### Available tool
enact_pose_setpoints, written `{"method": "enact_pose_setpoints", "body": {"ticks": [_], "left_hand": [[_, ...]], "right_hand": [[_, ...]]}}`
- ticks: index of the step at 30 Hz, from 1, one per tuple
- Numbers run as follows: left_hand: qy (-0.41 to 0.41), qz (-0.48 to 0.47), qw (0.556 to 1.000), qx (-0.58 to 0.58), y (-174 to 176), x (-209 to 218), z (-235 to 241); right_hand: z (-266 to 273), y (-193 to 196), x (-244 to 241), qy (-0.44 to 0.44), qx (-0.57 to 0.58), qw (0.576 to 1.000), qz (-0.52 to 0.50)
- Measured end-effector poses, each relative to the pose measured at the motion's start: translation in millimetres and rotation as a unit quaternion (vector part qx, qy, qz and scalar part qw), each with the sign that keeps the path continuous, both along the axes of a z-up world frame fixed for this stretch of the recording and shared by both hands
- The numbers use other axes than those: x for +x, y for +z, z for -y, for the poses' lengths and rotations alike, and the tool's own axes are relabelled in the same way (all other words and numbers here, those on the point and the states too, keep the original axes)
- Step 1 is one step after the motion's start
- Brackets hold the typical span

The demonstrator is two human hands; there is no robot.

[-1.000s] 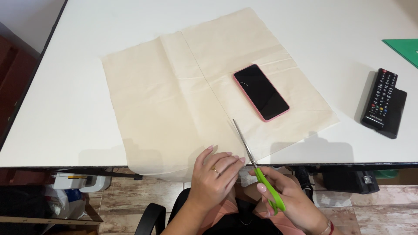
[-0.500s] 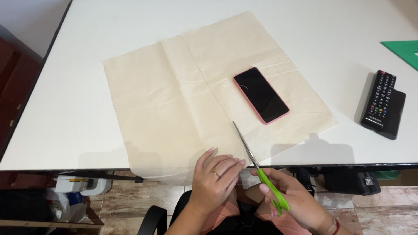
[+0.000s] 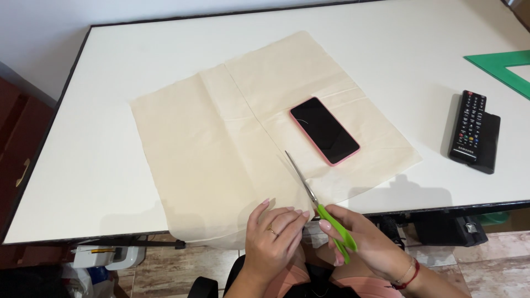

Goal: Cutting fabric into strips using scissors on a desk

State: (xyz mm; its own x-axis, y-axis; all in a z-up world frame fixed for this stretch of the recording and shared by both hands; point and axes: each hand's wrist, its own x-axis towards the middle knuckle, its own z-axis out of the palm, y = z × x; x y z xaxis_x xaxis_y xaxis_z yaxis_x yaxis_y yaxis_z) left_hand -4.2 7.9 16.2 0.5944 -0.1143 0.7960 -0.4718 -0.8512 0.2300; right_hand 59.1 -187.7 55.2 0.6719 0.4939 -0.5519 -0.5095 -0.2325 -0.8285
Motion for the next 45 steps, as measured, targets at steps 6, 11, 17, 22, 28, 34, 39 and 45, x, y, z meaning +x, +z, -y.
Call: {"method": "enact_pose_setpoints", "body": {"ticks": [6, 11, 17, 22, 28, 34, 39, 45], "left_hand": [[-0.005, -0.009, 1.000, -0.007, -2.3, -2.3, -1.3], [-0.001, -0.008, 1.000, -0.007, -2.9, -3.2, -1.1], [-0.004, -0.012, 1.000, -0.008, -6.3, -4.2, -0.9], [-0.004, -0.011, 1.000, -0.013, -8.1, -3.1, -1.0], [-0.019, -0.021, 0.994, -0.105, -26.3, -1.8, -10.7], [-0.012, -0.019, 0.991, -0.129, -6.6, -3.1, -19.9], [-0.015, -0.030, 0.994, -0.107, 3.4, -3.4, -19.7], [-0.029, -0.036, 0.995, -0.086, 8.5, -3.2, -18.6]], "right_hand": [[2.1, -8.5, -1.8, 0.014, 0.005, 1.000, 0.021], [1.1, -6.4, -2.4, 0.004, -0.015, 1.000, 0.014], [1.6, -6.7, -2.2, 0.003, -0.012, 1.000, 0.013], [2.4, -4.5, -0.6, 0.024, -0.021, 0.999, 0.009], [35.3, 14.3, -7.0, -0.026, 0.044, 0.986, -0.158], [55.9, 26.1, 4.6, 0.006, 0.104, 0.971, -0.214], [14.9, 34.9, 23.1, 0.085, 0.060, 0.990, -0.100], [-20.8, 41.7, 38.0, 0.084, -0.038, 0.993, -0.077]]}}
